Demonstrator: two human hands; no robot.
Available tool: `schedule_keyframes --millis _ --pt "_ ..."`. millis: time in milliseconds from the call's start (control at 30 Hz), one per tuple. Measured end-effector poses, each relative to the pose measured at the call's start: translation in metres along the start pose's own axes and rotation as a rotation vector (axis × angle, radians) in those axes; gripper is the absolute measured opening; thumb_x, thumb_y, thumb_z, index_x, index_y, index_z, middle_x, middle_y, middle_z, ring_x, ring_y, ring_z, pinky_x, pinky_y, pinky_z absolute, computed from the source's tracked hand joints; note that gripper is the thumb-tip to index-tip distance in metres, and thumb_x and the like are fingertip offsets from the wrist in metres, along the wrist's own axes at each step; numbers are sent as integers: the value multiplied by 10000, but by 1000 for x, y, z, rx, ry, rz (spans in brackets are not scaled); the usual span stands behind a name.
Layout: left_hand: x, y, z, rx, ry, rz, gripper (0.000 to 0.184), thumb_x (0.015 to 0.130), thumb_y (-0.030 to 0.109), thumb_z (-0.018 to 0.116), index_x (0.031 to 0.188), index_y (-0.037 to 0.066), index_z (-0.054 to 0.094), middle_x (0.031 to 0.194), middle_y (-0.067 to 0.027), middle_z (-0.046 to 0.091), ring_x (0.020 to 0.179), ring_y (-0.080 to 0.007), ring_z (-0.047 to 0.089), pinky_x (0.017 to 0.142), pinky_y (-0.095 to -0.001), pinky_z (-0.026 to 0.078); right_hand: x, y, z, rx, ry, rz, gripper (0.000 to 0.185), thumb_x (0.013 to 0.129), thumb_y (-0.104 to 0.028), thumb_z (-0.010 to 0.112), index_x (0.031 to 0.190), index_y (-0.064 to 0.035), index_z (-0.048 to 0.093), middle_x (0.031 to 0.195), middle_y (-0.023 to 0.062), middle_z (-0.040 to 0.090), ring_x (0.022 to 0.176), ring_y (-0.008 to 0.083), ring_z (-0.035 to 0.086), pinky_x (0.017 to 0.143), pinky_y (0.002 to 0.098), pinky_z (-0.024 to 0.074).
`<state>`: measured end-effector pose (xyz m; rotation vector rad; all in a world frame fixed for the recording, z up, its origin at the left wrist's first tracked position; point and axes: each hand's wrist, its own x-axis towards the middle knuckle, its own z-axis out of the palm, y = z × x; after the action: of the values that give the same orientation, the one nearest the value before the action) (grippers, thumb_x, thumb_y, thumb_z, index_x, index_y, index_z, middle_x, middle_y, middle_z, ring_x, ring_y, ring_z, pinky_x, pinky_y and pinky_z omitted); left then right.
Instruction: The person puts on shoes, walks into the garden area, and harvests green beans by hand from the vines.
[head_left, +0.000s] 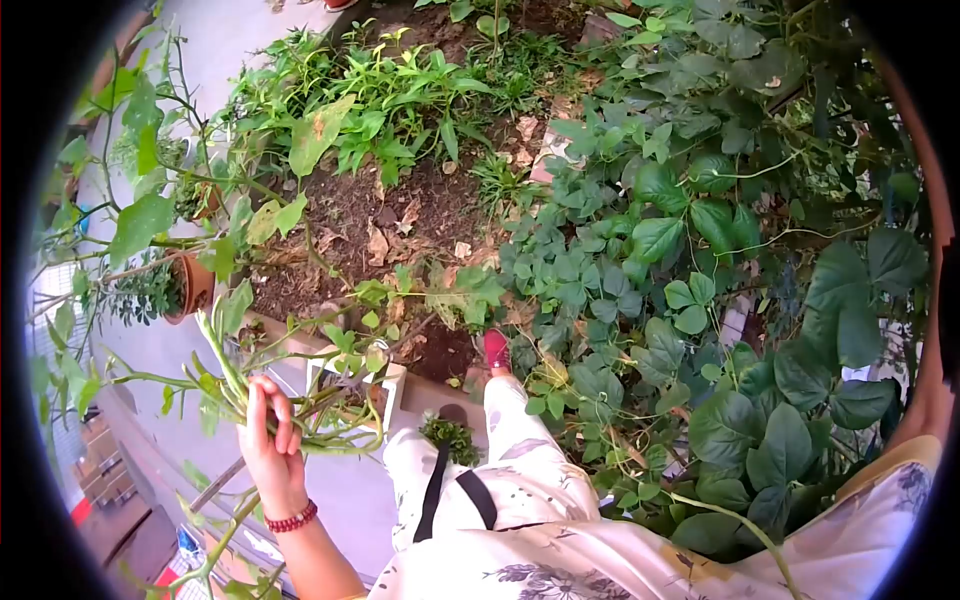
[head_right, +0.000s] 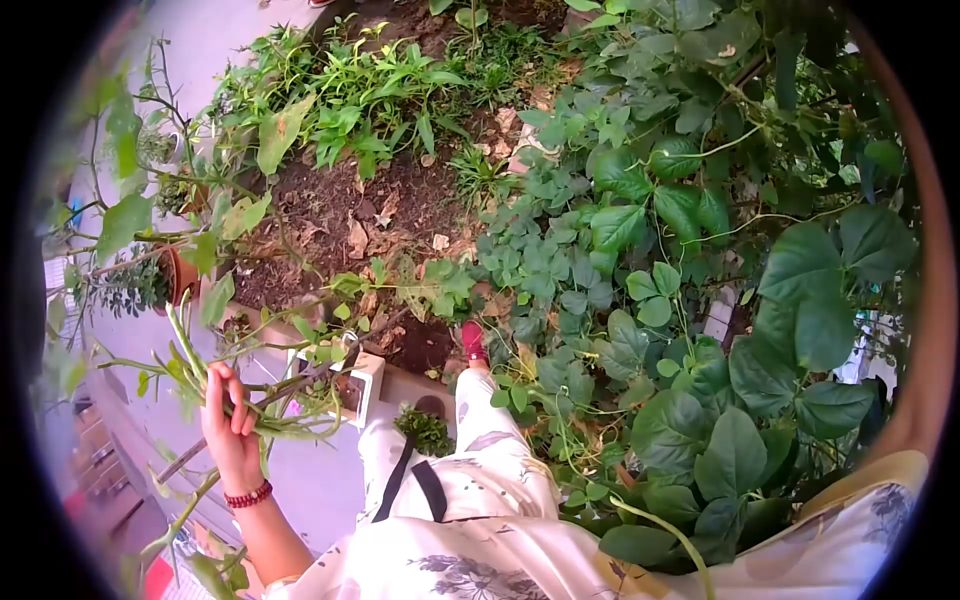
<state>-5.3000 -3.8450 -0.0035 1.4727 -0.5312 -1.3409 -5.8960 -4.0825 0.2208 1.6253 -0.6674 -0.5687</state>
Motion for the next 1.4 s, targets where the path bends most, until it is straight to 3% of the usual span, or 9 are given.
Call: schedule_keyframes --millis 267,433,733,933,1033,1100,1167,1267,1400 --pt "10 3 14 -10 46 -21 174 991 244 488 962 85 553 677 20 496 437 -1 285 383 -159 212 3 1 -8 488 -95 302 380 823 -148 586 1197 -84 605 1272 226 533 1120 398 530 970 463 417" --pt "20 7 17 -67 98 -22 185 986 240 499 951 70 564 693 11 525 434 -5 295 382 -164 228 -27 22 68 254 2 323 624 829 39 435 1413 -181 406 1460 65 387 1173 286 527 906 387 454" --pt "47 14 14 96 125 -91 176 974 202 506 907 55 578 657 -8 547 417 -21 326 382 -187 256 -31 32 22 314 -142 265 581 770 103 506 1321 -81 509 1396 85 468 1263 277 462 1042 345 380" --pt "76 28 23 250 132 -242 148 953 151 528 917 24 593 621 -20 572 437 -36 390 397 -200 273 -25 9 19 630 -415 589 503 814 77 521 1307 -19 492 1380 125 480 1298 302 422 1095 342 302" --pt "91 40 54 270 228 -361 128 963 129 512 911 26 568 625 -20 561 441 -37 386 401 -195 277 165 -14 -84 833 -610 421 400 816 54 564 1212 -1 542 1277 144 539 1209 295 503 1031 331 359" --pt "113 11 69 185 194 -179 96 944 96 533 938 18 589 613 -14 552 484 -57 433 457 -211 309 244 -1 -90 1169 -767 443 291 825 0 598 1115 -29 596 1161 134 590 1061 331 576 909 342 444" --pt "155 26 97 542 122 -266 118 904 103 587 897 -7 630 600 -52 635 522 -116 589 470 -262 414 253 9 -43 1096 -517 409 225 858 -25 587 1080 14 596 1010 178 629 898 363 618 760 341 487" --pt "216 29 127 707 -56 -312 147 866 145 629 877 -2 632 579 -87 631 522 -203 637 503 -312 454 285 13 3 877 -610 562 219 915 -39 542 1120 6 602 1025 182 644 891 368 624 770 341 487" --pt "284 70 159 666 -147 -449 166 879 153 613 878 -12 625 580 -80 619 509 -170 594 509 -299 444 304 22 50 751 -627 586 248 934 -82 545 1171 -41 606 1100 171 642 923 306 652 763 329 499"
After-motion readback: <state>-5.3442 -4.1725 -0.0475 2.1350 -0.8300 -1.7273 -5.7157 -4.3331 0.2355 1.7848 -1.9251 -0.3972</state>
